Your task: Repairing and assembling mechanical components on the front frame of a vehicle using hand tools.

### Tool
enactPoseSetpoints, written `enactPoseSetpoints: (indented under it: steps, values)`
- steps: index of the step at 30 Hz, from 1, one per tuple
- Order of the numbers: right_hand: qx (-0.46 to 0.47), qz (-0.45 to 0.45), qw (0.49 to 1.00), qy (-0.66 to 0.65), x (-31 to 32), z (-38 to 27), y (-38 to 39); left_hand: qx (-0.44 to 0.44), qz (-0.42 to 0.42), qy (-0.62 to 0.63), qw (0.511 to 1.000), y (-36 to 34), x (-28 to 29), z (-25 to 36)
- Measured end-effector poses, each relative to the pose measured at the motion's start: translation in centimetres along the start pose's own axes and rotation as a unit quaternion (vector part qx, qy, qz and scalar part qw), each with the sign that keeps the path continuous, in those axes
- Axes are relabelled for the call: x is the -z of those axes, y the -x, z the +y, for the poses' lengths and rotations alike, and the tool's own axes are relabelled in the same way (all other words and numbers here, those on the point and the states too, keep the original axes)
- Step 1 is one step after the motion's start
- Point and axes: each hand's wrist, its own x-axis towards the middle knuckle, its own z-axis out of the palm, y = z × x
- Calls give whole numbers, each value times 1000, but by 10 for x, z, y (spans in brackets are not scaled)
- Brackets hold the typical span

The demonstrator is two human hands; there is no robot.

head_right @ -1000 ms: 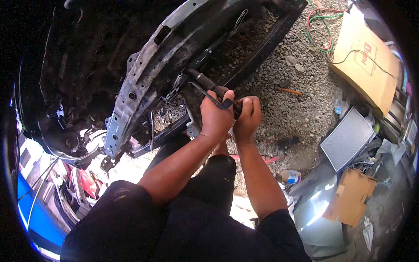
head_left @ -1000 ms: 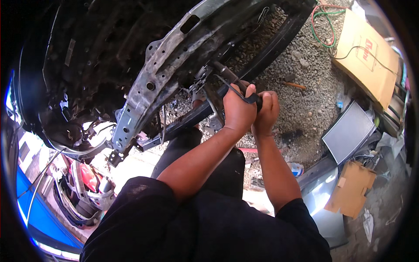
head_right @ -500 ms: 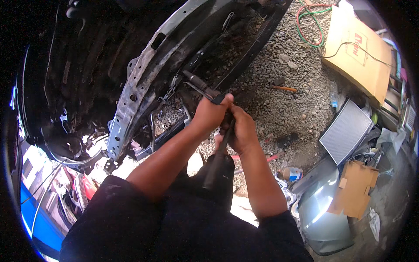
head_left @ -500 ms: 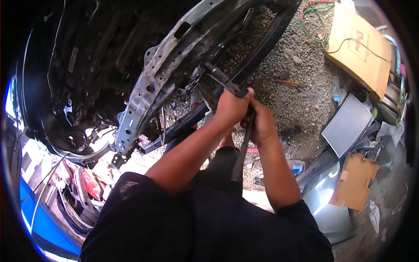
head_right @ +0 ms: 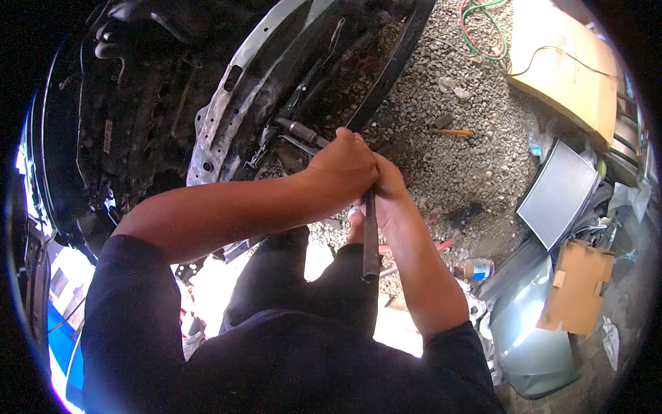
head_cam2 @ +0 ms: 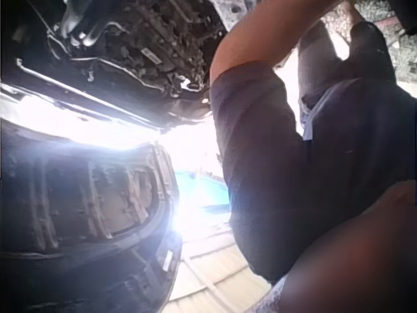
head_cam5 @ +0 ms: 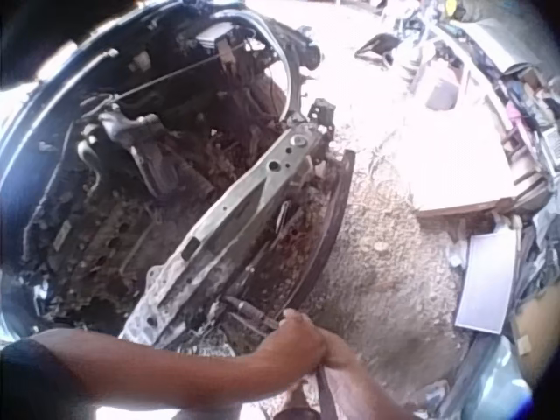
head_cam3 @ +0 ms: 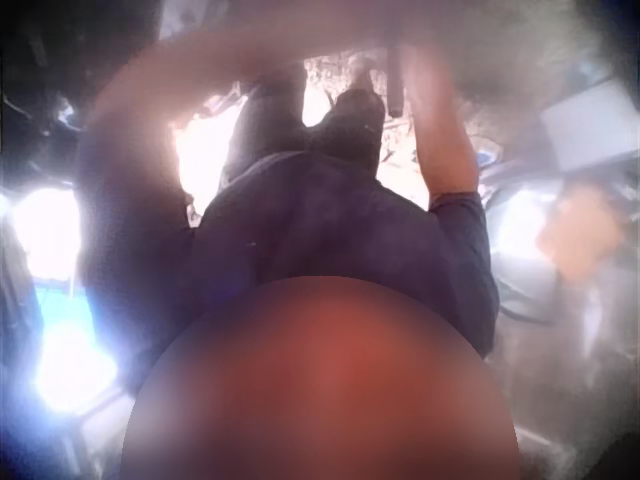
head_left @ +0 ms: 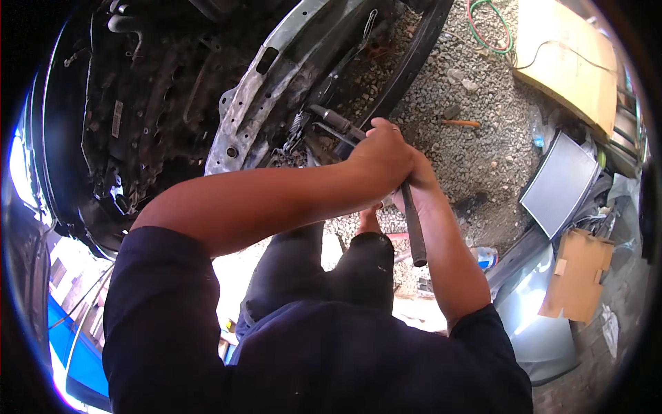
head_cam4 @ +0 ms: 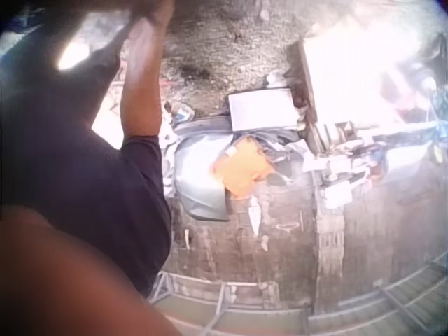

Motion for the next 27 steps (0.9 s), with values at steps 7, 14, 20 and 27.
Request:
enactPoseSetpoints:
  steps: [7,14,20,27]
  values:
    - [24,-163,975,-147,25,0,15,27,-85,168,982,-24,6,-31]
    - [399,1,895,199,12,55,22,-12,-106,189,976,-21,20,-36]
    - [479,44,703,523,13,-12,1,78,-58,202,974,-12,5,-26]
    - [56,-52,966,247,12,-50,-14,74,-47,87,992,-16,-6,-15]
